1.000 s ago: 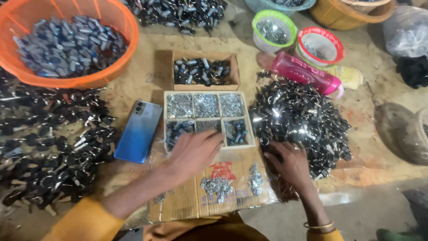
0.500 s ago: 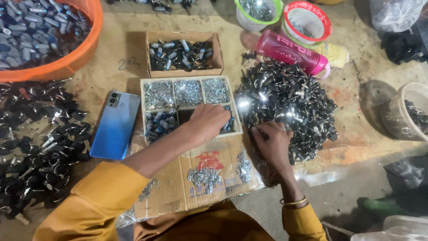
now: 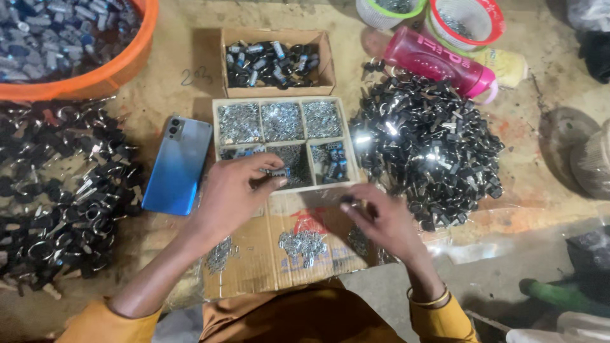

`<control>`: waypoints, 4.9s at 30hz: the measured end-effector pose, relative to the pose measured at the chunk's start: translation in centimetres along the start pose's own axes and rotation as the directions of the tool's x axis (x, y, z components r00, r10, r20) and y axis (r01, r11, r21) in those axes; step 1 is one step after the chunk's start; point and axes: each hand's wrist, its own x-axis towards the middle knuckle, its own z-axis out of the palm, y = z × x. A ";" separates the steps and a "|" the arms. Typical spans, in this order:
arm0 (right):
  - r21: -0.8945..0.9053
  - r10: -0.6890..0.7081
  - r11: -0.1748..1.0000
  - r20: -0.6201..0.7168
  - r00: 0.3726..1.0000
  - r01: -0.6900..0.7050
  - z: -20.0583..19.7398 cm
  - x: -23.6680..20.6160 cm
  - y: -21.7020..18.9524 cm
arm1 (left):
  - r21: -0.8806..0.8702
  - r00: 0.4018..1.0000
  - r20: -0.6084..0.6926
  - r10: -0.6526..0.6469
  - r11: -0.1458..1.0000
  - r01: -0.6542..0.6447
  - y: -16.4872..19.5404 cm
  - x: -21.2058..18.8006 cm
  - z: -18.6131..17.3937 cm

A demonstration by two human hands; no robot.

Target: The person repeatedly picks small metal components and cylindrical key bodies from a divided tray and piles on the table, then inserts the components into the key bodies by hand. The assembled units are placed into a cardboard box. The process is repeated continuously throughout the clip.

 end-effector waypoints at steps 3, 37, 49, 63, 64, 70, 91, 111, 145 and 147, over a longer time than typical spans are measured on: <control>-0.146 -0.130 0.980 0.050 0.990 0.136 0.8 0.4 -2.7 | -0.048 0.997 -0.055 -0.050 0.998 0.047 -1.5 -1.0 -0.6; 0.358 -0.175 0.921 0.031 0.984 0.153 7.7 18.5 -2.0 | -0.154 0.945 -0.320 0.070 0.980 -0.125 -8.1 3.3 0.3; 0.796 -0.111 0.587 0.261 0.959 -0.148 9.0 17.6 -2.5 | -0.242 0.944 -0.330 -0.019 0.968 -0.065 -9.9 3.8 1.3; 0.870 -0.089 0.462 0.237 0.967 -0.171 9.5 17.2 -2.1 | -0.204 0.937 -0.347 0.031 0.973 -0.108 -9.8 3.7 1.0; 0.850 -0.091 0.499 0.245 0.965 -0.168 9.6 17.1 -2.1 | -0.207 0.940 -0.341 0.028 0.973 -0.104 -9.8 3.7 1.0; 0.735 -0.127 0.672 0.241 0.962 -0.095 9.0 17.1 -2.6 | -0.220 0.946 -0.322 0.035 0.969 -0.111 -9.9 3.8 1.1; 0.205 -0.174 0.968 0.114 0.978 0.148 8.5 17.9 -2.5 | -0.259 0.952 -0.308 0.004 0.962 -0.088 -10.1 3.2 1.3; 0.305 -0.347 0.903 0.105 0.932 0.302 7.2 17.7 -3.7 | -0.180 0.947 -0.320 0.027 0.980 -0.089 -10.4 4.0 1.4; 0.414 -0.250 0.892 0.113 0.962 0.183 8.3 17.3 -3.6 | -0.205 0.955 -0.290 0.057 0.971 -0.121 -10.9 3.9 1.7; 0.418 -0.290 0.882 0.121 0.949 0.216 8.2 17.4 -3.3 | -0.172 0.957 -0.283 0.064 0.978 -0.116 -11.3 3.9 1.9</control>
